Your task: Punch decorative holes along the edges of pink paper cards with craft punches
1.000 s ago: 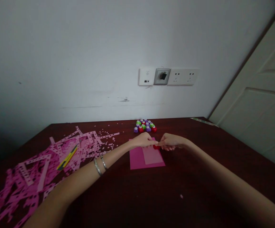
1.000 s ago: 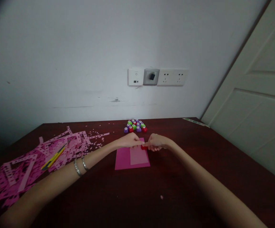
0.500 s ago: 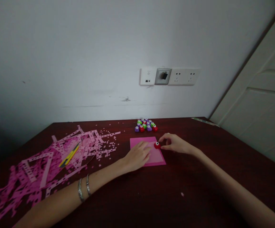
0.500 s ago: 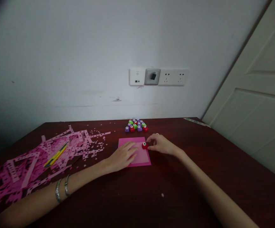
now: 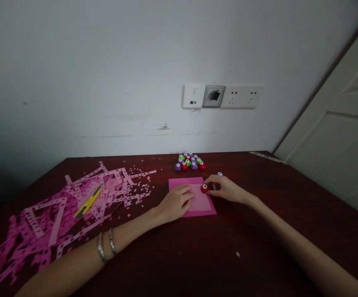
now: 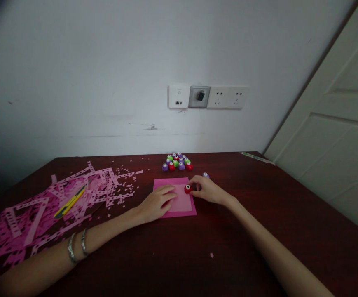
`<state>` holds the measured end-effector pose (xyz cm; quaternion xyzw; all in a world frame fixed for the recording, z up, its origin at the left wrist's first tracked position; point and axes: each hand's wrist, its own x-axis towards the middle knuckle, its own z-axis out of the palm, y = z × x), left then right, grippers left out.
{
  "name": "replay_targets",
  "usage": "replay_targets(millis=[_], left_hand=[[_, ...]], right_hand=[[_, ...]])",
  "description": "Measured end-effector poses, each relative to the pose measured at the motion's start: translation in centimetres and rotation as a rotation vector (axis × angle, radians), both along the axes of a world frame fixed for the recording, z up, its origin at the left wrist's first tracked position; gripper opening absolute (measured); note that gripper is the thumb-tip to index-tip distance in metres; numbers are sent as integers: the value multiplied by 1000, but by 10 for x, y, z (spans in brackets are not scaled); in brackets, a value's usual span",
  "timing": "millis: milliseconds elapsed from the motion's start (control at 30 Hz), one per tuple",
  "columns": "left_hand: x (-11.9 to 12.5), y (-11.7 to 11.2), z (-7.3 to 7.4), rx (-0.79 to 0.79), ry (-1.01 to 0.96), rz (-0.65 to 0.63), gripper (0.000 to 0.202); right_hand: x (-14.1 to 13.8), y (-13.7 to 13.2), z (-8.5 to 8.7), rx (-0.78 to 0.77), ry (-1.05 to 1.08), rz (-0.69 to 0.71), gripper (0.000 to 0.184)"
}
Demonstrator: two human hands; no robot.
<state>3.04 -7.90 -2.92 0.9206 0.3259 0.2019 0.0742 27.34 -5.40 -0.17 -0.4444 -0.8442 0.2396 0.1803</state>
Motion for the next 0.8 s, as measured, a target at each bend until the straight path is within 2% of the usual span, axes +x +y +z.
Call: replay_targets(millis=[233, 500, 800], left_hand=[[0, 0, 0, -19, -18, 4, 31], [0, -1, 0, -1, -15, -3, 30], [0, 0, -3, 13, -33, -20, 29]], right_hand=[[2, 3, -4, -7, -3, -3, 25], [1, 0, 2, -16, 16, -15, 26], [3, 4, -6, -8, 35, -13, 25]])
